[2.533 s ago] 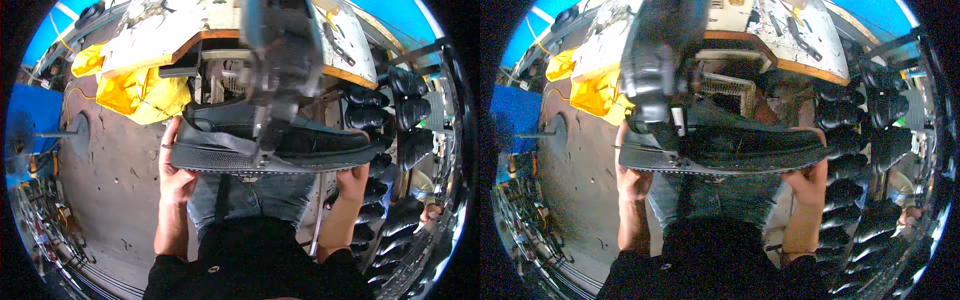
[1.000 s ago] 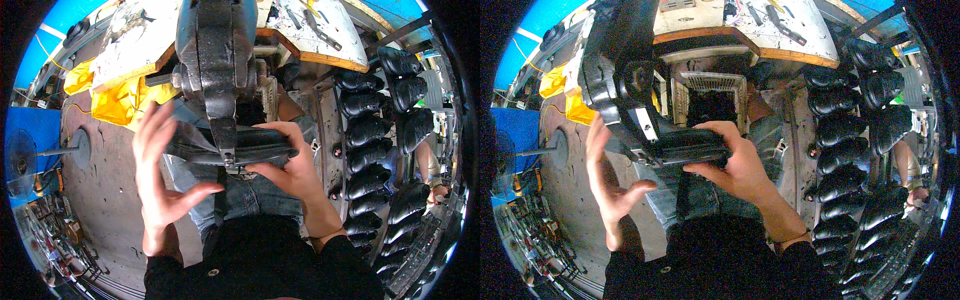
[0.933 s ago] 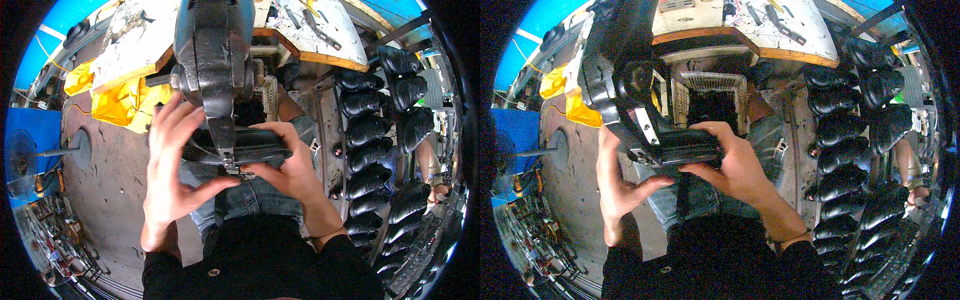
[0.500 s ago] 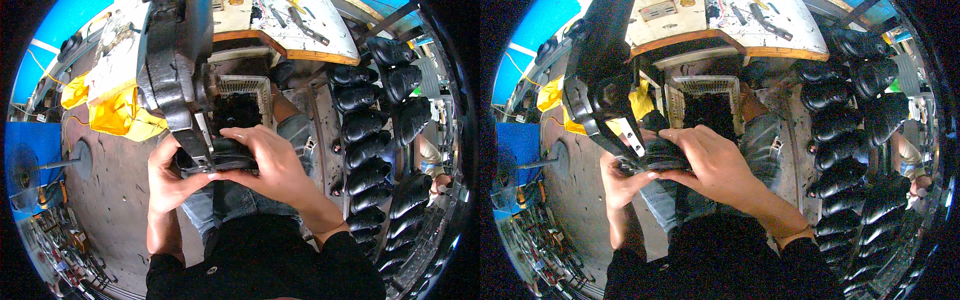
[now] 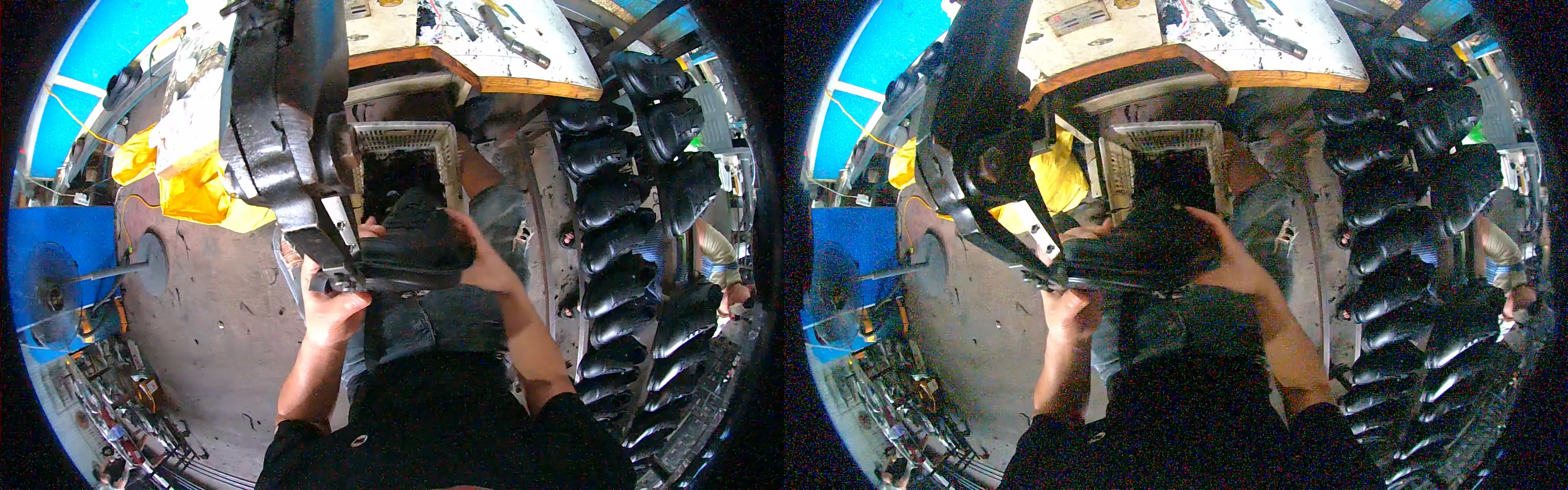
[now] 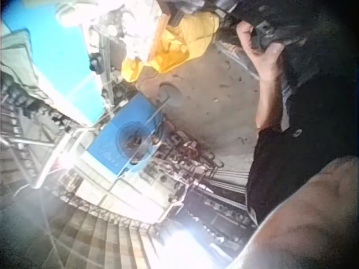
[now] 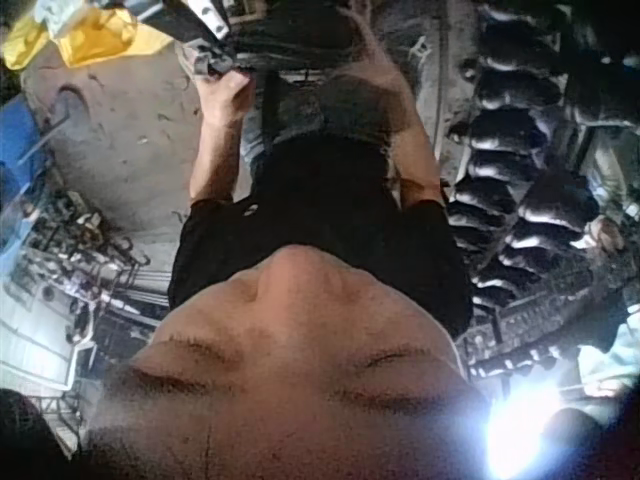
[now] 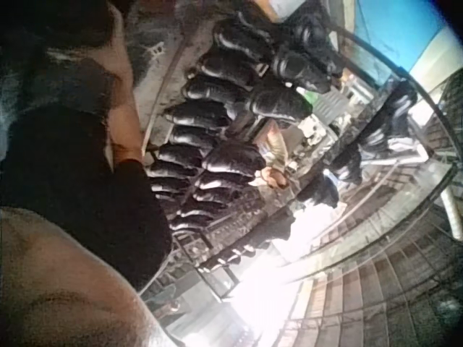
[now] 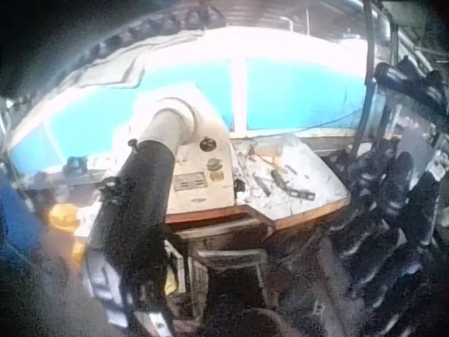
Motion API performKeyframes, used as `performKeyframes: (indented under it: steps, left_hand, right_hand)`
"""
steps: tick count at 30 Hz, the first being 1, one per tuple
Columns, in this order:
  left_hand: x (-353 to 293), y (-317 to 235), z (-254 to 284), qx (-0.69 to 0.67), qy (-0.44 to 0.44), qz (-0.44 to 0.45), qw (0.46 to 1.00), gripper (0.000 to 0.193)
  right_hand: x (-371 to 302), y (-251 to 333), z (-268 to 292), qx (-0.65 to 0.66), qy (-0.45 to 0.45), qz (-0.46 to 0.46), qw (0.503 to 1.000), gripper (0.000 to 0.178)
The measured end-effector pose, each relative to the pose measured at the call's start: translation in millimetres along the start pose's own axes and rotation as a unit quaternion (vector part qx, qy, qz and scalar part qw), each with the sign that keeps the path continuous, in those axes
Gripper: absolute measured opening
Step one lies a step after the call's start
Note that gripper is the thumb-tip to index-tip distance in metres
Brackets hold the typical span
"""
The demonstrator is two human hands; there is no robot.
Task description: Use an industrial machine to stitch or attach soles to black leather shoes.
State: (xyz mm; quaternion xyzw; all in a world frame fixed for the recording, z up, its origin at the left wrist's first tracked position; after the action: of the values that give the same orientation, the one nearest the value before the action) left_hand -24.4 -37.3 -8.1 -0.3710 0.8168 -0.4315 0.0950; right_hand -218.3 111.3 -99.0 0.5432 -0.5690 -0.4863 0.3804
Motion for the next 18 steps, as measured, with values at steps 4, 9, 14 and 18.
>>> performKeyframes:
  steps: [4, 9, 14, 18]
  left_hand:
    - [-3, 5, -5, -0.047, -0.027, 0.012, 0.998, 0.071]
    - [-7, -2, -14, -0.055, -0.071, 0.032, 0.995, 0.064]
    - [-31, 6, 9, -0.106, -0.122, 0.059, 0.985, 0.051]
    - [-40, 18, 20, -0.173, -0.149, 0.087, 0.97, 0.047]
  right_hand:
    - [-21, 37, 38, -0.136, -0.048, 0.057, 0.988, 0.115]
    - [-37, 109, 64, -0.307, -0.11, 0.036, 0.945, 0.119]
    - [-34, 172, 58, -0.376, -0.156, 0.105, 0.907, 0.122]
    - [-29, 210, 38, -0.423, -0.171, 0.125, 0.881, 0.125]
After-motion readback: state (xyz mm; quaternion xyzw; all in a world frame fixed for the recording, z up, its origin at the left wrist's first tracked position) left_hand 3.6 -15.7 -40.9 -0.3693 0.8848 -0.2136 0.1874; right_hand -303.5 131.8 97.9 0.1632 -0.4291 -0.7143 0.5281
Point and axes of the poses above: each hand's wrist, its own x-axis towards the middle knuckle, its own z-axis out of the back of the hand, y = z × x, the point moved 3 cm from there along x, towards the middle knuckle, and after that the axes turned 5 degrees about y, right-handed, at the moved point
